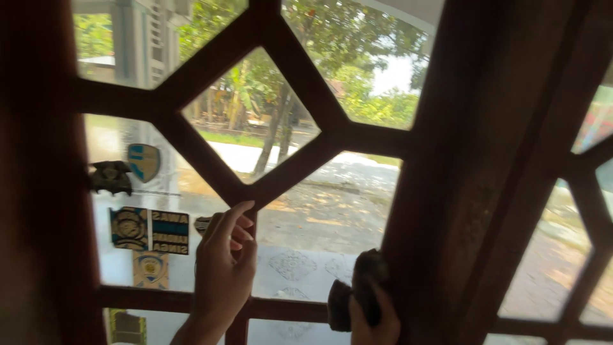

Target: Cleaning a wooden-framed window and its glass panes using a cleaning cloth and a spray bottle.

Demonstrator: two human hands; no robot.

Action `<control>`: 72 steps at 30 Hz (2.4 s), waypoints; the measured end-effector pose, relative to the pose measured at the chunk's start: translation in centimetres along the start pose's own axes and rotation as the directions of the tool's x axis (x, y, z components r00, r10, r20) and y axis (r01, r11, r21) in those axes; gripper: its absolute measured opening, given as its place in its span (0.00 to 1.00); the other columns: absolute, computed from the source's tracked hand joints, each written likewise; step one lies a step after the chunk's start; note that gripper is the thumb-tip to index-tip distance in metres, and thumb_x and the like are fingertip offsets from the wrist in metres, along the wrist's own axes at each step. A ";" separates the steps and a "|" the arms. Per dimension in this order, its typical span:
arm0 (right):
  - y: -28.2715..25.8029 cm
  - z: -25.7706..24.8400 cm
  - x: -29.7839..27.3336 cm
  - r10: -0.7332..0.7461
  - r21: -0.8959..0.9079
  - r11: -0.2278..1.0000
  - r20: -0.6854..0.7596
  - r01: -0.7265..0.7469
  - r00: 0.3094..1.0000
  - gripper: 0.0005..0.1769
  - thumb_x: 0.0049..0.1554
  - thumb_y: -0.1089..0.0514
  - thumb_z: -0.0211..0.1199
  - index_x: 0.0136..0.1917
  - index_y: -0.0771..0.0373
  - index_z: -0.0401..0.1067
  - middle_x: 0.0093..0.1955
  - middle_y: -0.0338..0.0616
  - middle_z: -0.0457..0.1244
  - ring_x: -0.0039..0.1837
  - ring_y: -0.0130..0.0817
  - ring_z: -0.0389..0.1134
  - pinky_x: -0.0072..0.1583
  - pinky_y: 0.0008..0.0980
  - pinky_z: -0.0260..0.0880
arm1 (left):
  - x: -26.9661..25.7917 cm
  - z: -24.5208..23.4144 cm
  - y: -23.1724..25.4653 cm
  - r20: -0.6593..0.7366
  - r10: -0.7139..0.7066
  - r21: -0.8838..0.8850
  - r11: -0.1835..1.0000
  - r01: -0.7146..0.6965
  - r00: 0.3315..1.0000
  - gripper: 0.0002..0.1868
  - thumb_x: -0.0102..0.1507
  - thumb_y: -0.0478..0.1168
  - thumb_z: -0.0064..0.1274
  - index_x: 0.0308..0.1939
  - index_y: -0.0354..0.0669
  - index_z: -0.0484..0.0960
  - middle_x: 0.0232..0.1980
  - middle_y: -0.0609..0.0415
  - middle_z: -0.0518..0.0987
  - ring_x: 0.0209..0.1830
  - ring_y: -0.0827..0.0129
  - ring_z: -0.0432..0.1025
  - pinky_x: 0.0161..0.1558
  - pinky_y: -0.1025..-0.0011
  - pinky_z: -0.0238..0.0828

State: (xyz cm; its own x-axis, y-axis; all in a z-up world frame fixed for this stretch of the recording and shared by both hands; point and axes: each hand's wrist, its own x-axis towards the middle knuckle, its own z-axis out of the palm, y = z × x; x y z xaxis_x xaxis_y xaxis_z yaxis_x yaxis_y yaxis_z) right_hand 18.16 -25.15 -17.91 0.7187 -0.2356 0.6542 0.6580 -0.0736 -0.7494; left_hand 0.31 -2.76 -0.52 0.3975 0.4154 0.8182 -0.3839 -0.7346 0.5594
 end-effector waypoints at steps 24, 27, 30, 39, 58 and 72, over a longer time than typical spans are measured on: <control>-29.8 26.0 -6.3 -0.586 -0.233 0.654 0.444 0.720 0.677 0.38 0.47 0.64 0.60 0.73 0.64 0.64 0.75 0.53 0.56 0.67 0.57 0.64 0.60 0.50 0.70 | 9.0 -20.4 -12.9 -0.021 -0.130 0.072 0.989 0.132 0.991 0.31 0.58 0.28 0.53 0.66 0.48 0.73 0.49 0.53 0.75 0.43 0.67 0.73 0.42 0.70 0.76; -32.9 28.7 -6.2 -0.607 -0.329 0.558 0.465 0.762 0.645 0.36 0.48 0.63 0.61 0.72 0.62 0.66 0.75 0.49 0.57 0.61 0.54 0.64 0.54 0.48 0.72 | 10.1 -20.6 -14.2 -0.034 -0.136 -0.050 0.990 0.134 0.990 0.31 0.58 0.28 0.53 0.66 0.46 0.73 0.48 0.53 0.77 0.45 0.69 0.74 0.44 0.69 0.76; -33.3 32.1 -6.2 -0.674 -0.440 0.363 0.485 0.821 0.557 0.36 0.44 0.60 0.64 0.68 0.58 0.68 0.74 0.47 0.57 0.59 0.58 0.62 0.52 0.49 0.69 | 11.3 -21.6 -13.6 -0.036 -0.189 -0.088 0.979 0.185 0.981 0.27 0.59 0.31 0.55 0.64 0.45 0.74 0.47 0.55 0.80 0.43 0.71 0.76 0.44 0.70 0.76; -31.2 33.1 -6.3 -0.612 -0.245 0.193 0.727 0.950 0.312 0.36 0.43 0.63 0.67 0.67 0.55 0.73 0.71 0.38 0.62 0.56 0.50 0.63 0.54 0.47 0.68 | 13.3 -22.5 -14.4 0.031 -0.189 -0.213 0.958 0.192 0.981 0.30 0.58 0.30 0.55 0.66 0.46 0.73 0.44 0.58 0.81 0.36 0.72 0.76 0.37 0.71 0.76; -36.2 35.0 -4.4 -0.725 -0.243 0.477 0.434 0.844 0.535 0.23 0.55 0.56 0.67 0.64 0.54 0.75 0.70 0.43 0.62 0.57 0.51 0.68 0.51 0.43 0.75 | 14.6 -22.2 -15.2 0.091 -0.206 -0.244 0.944 0.222 0.974 0.18 0.68 0.44 0.49 0.61 0.45 0.75 0.36 0.55 0.79 0.33 0.74 0.74 0.34 0.74 0.71; -35.9 33.3 -6.8 -0.371 0.094 0.926 0.414 0.366 0.831 0.22 0.61 0.58 0.62 0.68 0.59 0.69 0.59 0.46 0.71 0.61 0.37 0.75 0.60 0.32 0.75 | 13.0 -23.2 -14.7 0.251 -0.267 -0.392 0.851 0.349 0.931 0.26 0.70 0.55 0.44 0.66 0.45 0.75 0.55 0.53 0.83 0.53 0.71 0.79 0.51 0.72 0.76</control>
State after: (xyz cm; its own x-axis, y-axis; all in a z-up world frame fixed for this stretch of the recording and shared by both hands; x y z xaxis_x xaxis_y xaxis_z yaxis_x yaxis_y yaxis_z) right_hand -2.92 11.39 7.97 0.4463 0.2331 0.8640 0.8936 -0.0633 -0.4445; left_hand -8.24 25.91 5.01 0.6811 0.4480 0.5792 -0.5145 -0.2700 0.8138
